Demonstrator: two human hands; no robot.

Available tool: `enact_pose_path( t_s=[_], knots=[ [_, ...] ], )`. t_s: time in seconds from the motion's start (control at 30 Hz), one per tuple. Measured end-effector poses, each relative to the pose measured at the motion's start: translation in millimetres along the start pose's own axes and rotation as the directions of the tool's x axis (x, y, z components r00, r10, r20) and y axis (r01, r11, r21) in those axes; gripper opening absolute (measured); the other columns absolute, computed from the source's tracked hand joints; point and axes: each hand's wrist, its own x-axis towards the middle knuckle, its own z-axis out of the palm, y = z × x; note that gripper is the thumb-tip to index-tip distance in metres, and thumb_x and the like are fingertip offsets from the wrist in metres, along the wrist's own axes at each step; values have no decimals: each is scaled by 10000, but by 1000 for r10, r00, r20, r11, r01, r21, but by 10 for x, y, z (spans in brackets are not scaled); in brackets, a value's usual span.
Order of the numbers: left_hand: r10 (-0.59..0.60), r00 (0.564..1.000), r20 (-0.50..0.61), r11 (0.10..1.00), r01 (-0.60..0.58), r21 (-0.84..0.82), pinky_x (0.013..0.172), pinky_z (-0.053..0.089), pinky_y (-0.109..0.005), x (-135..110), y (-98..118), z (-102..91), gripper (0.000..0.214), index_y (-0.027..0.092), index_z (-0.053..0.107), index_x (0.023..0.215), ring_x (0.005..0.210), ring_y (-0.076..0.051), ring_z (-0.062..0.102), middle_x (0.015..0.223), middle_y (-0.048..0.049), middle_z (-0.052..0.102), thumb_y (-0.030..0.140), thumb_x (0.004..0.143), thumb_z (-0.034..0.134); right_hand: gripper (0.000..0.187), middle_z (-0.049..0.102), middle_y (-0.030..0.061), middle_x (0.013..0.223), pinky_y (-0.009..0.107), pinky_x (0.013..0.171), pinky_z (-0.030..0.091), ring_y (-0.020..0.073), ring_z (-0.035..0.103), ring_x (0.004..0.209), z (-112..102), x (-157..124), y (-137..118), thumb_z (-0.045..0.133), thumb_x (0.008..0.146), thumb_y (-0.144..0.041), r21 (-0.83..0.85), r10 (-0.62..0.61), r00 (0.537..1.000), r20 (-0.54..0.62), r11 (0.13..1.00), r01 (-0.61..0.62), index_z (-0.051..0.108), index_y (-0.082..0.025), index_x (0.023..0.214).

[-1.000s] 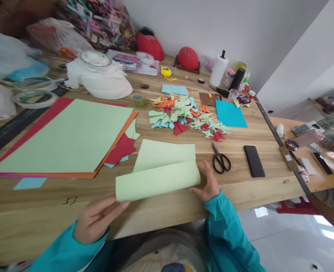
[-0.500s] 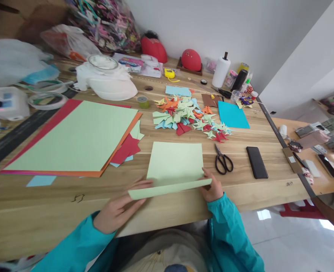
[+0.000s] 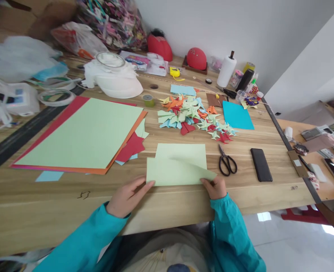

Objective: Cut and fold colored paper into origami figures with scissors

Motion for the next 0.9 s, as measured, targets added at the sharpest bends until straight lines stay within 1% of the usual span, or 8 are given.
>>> enact_pose_path(
  t_s=[0.1,0.17,0.27,0.37,0.53,0.7,0.8,0.9],
  knots=[
    [-87,996,-26,996,87,31,806,493,-272,76,11,11,356,209,634,859,932,-182,639,994,-61,703,430,924,362,293,726,58,771,354,649,570,238,678,719,13,77,-40,617,788,-435,6,41,999,-34,999,-41,718,-165,842],
    [-145,989,-17,984,146,104,701,480,-262,144,12,11,391,212,593,756,811,-178,642,842,-48,698,421,934,314,326,713,54,741,322,616,557,222,664,696,15,162,-46,624,776,-464,16,50,998,-36,999,-49,710,-157,844],
    [-229,973,-5,944,224,242,565,401,-266,284,44,7,405,208,517,658,635,-177,597,655,-36,633,379,939,281,359,674,36,650,274,546,522,187,629,632,31,324,-36,619,767,-503,11,79,996,-44,997,-79,694,-153,802],
    [-276,960,-39,907,274,318,518,324,-263,458,93,8,381,203,493,651,574,-169,561,607,-31,594,333,938,279,388,647,27,610,250,507,489,157,589,576,71,493,-31,599,765,-531,11,110,990,-88,994,-109,674,-150,777],
    [-279,954,-106,901,299,313,513,302,-265,682,68,39,380,196,508,664,547,-166,547,583,-28,588,328,937,279,408,685,52,699,257,523,483,163,599,607,172,667,-73,558,782,-542,29,154,978,-139,988,-151,652,-149,838],
    [-269,943,-194,898,319,302,519,369,-267,605,-64,202,349,169,593,760,583,-190,610,640,-60,652,316,919,318,331,683,44,715,263,584,502,161,616,636,287,612,-67,549,814,-497,-17,202,960,-192,978,-209,600,-170,820],
    [-280,928,-245,875,352,332,508,413,-278,502,-90,294,332,138,616,939,582,-209,639,712,-81,697,347,909,359,339,710,83,897,297,667,543,189,671,763,313,546,-24,599,800,-447,89,234,959,-163,971,-222,534,-181,1000],
    [-260,925,-278,889,342,305,524,460,-271,461,-55,316,358,100,549,1131,638,-210,672,817,-97,722,330,905,393,503,696,118,1019,355,769,552,218,681,890,304,507,-4,646,780,-370,152,227,964,-137,967,-206,414,-187,1187]
  ],
)
